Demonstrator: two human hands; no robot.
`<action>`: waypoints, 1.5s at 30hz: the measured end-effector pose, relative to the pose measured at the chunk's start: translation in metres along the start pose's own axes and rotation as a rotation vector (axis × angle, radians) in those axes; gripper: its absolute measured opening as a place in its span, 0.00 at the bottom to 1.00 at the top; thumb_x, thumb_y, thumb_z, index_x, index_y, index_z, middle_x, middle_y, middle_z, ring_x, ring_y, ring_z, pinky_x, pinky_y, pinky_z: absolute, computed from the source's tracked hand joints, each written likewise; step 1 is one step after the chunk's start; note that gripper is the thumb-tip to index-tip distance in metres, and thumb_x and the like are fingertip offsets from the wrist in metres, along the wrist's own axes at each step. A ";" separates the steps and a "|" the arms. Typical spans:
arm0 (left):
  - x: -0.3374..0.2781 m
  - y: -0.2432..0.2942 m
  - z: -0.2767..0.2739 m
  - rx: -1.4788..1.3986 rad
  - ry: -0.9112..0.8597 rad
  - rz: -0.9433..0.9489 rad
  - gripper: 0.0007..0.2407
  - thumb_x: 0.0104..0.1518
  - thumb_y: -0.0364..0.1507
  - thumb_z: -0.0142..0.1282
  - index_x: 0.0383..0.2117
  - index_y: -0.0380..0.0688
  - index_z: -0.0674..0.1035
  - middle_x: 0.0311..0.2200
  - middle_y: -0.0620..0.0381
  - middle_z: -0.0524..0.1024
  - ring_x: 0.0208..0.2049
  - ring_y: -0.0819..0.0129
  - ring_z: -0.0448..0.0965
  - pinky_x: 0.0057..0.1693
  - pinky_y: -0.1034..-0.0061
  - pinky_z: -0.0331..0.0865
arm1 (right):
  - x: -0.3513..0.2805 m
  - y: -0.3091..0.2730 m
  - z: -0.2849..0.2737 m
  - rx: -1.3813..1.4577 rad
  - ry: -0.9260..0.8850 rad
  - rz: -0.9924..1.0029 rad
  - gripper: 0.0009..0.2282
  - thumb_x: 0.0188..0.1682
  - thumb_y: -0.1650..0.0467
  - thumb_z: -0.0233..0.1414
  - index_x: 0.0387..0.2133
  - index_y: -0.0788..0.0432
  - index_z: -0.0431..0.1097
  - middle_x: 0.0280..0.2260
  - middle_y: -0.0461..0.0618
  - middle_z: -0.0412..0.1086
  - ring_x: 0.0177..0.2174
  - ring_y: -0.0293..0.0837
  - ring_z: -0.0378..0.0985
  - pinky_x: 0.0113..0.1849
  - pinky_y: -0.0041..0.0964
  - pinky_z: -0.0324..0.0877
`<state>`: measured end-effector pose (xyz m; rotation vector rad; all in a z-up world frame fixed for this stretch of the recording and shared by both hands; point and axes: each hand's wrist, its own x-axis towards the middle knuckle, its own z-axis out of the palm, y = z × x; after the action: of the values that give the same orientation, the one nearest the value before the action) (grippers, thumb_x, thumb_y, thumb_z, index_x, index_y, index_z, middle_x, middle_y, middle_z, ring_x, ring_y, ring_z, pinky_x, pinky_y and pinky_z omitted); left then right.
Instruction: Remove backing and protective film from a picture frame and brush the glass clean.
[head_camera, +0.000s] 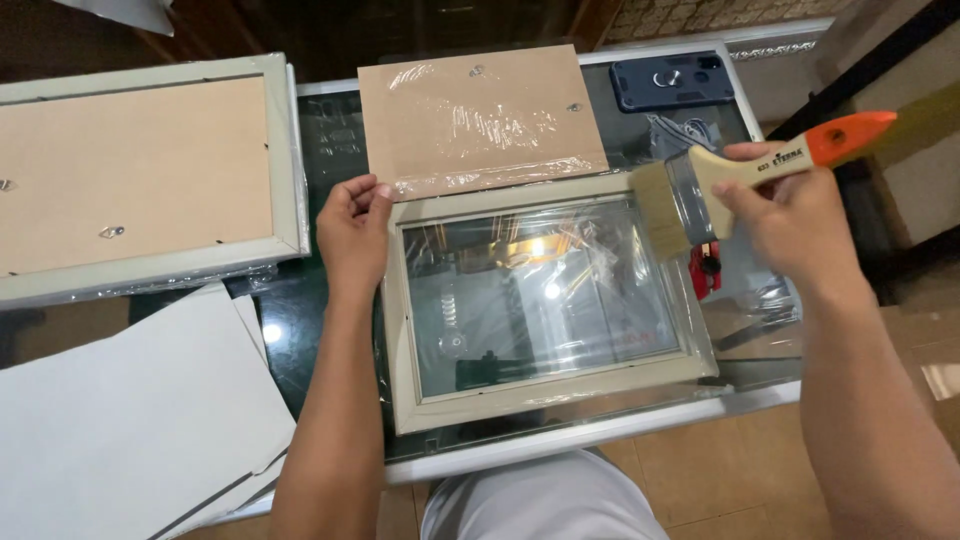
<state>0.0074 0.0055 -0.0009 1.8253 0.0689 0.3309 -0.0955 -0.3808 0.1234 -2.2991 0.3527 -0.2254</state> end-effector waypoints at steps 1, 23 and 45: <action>0.005 -0.001 -0.001 -0.094 -0.058 -0.076 0.13 0.60 0.28 0.59 0.49 0.34 0.75 0.42 0.52 0.80 0.42 0.73 0.80 0.50 0.82 0.76 | -0.003 0.001 -0.008 -0.001 0.016 -0.116 0.14 0.53 0.79 0.54 0.53 0.70 0.68 0.41 0.65 0.74 0.37 0.52 0.79 0.39 0.42 0.73; 0.025 0.071 0.150 0.738 -0.698 -0.001 0.14 0.50 0.31 0.66 0.41 0.37 0.84 0.37 0.40 0.82 0.45 0.39 0.83 0.51 0.49 0.77 | -0.056 0.052 0.003 0.017 -0.402 -0.380 0.11 0.51 0.72 0.53 0.46 0.55 0.76 0.41 0.60 0.79 0.42 0.62 0.82 0.46 0.57 0.72; 0.045 0.067 0.086 0.804 -0.686 -0.137 0.16 0.48 0.32 0.70 0.40 0.34 0.83 0.38 0.38 0.82 0.47 0.42 0.82 0.51 0.50 0.76 | -0.028 0.004 0.068 0.072 -0.454 -0.571 0.13 0.49 0.72 0.58 0.47 0.55 0.77 0.45 0.57 0.78 0.47 0.60 0.79 0.51 0.54 0.70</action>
<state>0.0647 -0.0838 0.0512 2.6150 -0.1760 -0.5078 -0.1041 -0.3278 0.0731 -2.2473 -0.5384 0.0096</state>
